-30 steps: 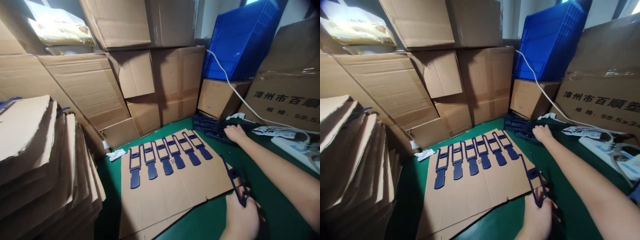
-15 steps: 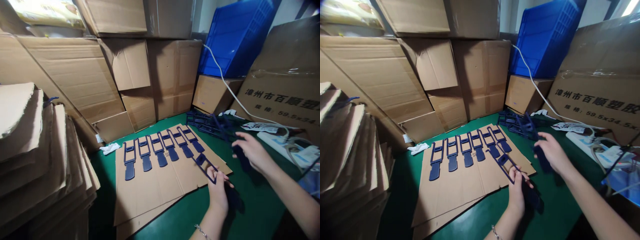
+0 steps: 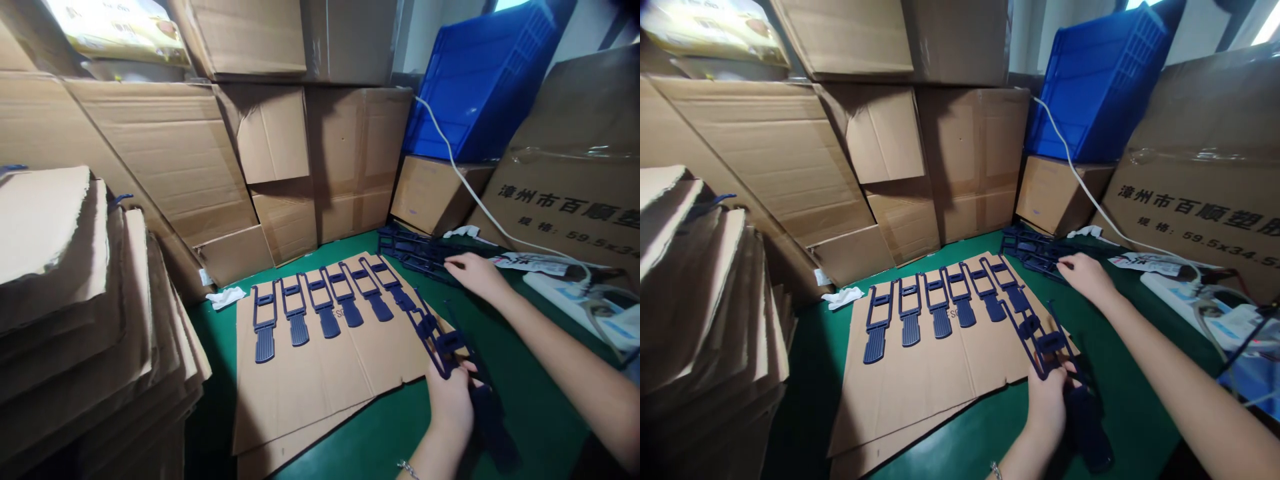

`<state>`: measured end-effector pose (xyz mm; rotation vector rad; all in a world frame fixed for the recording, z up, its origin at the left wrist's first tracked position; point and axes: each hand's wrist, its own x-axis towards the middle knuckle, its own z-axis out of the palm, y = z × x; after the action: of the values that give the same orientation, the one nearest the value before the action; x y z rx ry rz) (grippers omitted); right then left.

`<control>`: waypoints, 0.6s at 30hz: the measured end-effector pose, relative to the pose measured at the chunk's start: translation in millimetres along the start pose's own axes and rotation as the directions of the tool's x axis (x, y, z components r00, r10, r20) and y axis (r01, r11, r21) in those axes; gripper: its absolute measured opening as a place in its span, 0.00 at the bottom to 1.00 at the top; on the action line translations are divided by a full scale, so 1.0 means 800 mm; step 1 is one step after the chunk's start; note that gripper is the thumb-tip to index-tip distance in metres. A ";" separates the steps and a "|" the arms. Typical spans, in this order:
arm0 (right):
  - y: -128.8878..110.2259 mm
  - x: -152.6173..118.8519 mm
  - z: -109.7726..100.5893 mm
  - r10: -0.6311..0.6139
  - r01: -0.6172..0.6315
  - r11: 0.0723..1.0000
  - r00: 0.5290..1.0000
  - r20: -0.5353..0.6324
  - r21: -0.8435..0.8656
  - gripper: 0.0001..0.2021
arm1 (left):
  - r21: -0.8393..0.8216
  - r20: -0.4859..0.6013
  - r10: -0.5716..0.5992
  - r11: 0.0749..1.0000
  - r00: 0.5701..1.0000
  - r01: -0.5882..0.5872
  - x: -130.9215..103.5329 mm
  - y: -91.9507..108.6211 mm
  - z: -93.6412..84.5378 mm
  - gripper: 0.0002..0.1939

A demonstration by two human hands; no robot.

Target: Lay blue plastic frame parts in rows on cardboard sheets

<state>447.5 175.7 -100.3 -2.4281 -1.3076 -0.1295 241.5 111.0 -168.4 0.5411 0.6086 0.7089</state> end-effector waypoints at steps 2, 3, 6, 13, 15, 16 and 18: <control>-0.005 0.062 0.018 0.083 -0.065 0.984 0.991 0.104 -0.168 0.22 | -0.018 -0.016 -0.009 1.000 1.000 0.009 -0.001 0.001 0.003 0.11; -0.009 0.086 0.028 0.140 -0.097 0.963 0.977 0.160 -0.250 0.23 | -0.025 -0.029 -0.020 1.000 0.999 0.019 -0.001 0.002 0.004 0.11; -0.021 0.126 0.059 0.306 -0.174 0.900 0.904 0.298 -0.399 0.23 | -0.023 -0.057 -0.043 0.999 0.997 0.042 -0.002 0.005 0.008 0.11; -0.010 0.128 0.092 0.306 -0.182 0.893 0.916 0.259 -0.412 0.18 | 0.035 -0.083 -0.056 0.998 0.995 0.059 -0.006 0.012 0.013 0.15; -0.002 0.124 0.092 0.255 -0.142 0.902 0.937 0.237 -0.408 0.20 | 0.041 -0.081 -0.053 0.998 0.995 0.056 -0.006 0.014 0.013 0.15; 0.000 0.122 0.089 0.230 -0.121 0.905 0.946 0.228 -0.407 0.20 | 0.037 -0.076 -0.049 0.998 0.996 0.052 -0.005 0.015 0.013 0.15; 0.002 0.122 0.078 0.174 -0.076 0.911 0.962 0.210 -0.406 0.19 | 0.034 -0.066 -0.049 0.998 0.997 0.051 -0.003 0.014 0.013 0.17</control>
<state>497.9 274.5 -134.0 -2.9453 -1.3226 -0.0687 241.8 113.6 -153.5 0.5357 0.6946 0.6714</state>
